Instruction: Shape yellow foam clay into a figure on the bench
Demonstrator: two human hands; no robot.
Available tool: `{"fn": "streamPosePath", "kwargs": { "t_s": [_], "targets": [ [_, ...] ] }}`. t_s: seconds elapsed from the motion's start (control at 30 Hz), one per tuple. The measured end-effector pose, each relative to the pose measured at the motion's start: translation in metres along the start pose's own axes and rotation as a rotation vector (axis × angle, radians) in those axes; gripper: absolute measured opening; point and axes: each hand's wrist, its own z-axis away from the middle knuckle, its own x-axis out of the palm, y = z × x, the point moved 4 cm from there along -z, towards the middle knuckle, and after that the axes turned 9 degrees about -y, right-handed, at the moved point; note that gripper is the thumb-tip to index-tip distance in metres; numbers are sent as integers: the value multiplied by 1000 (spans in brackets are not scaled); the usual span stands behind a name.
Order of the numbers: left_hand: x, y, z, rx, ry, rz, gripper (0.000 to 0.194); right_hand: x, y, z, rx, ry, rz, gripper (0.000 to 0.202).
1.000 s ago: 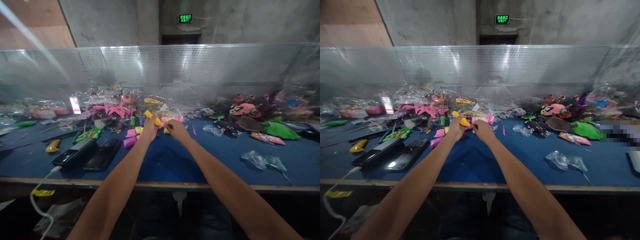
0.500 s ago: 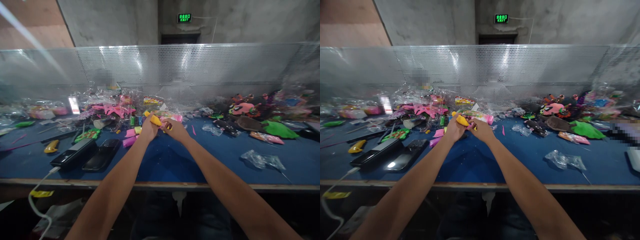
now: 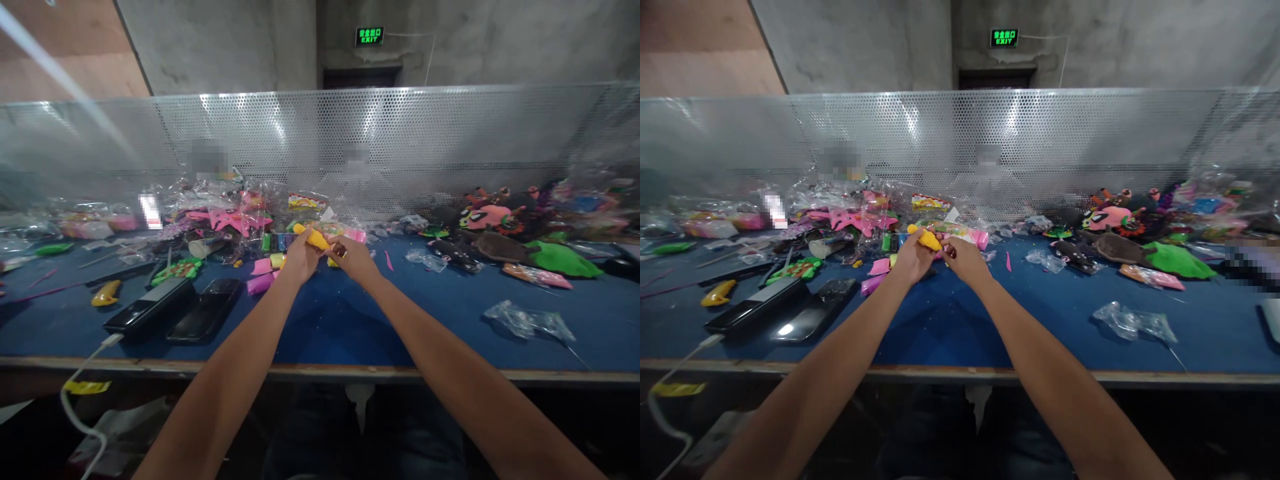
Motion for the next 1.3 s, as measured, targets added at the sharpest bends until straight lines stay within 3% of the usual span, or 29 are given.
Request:
{"fn": "streamPosePath", "kwargs": {
  "t_s": [0.2, 0.4, 0.57, 0.77, 1.0, 1.17, 1.3],
  "targets": [
    [1, 5, 1, 75, 60, 59, 12, 1, -4, 0, -71, -4, 82, 14],
    [-1, 5, 1, 34, 37, 78, 15, -5, -5, 0, -113, -28, 177, 13],
    [-1, 4, -1, 52, 57, 103, 1, -2, -3, 1, -71, -27, 139, 15],
    [8, -2, 4, -20, 30, 41, 18, 4, -11, 6, 16, 38, 108, 34],
    [17, -3, 8, 13, 53, 38, 6, 6, -11, 3, 37, 80, 202, 21],
    [10, -1, 7, -8, 79, 41, 4, 7, -9, 1, 35, 22, 179, 22],
    [1, 1, 6, -22, 121, 47, 8, 10, -9, 2, -3, 11, 6, 27]
  ]
}}
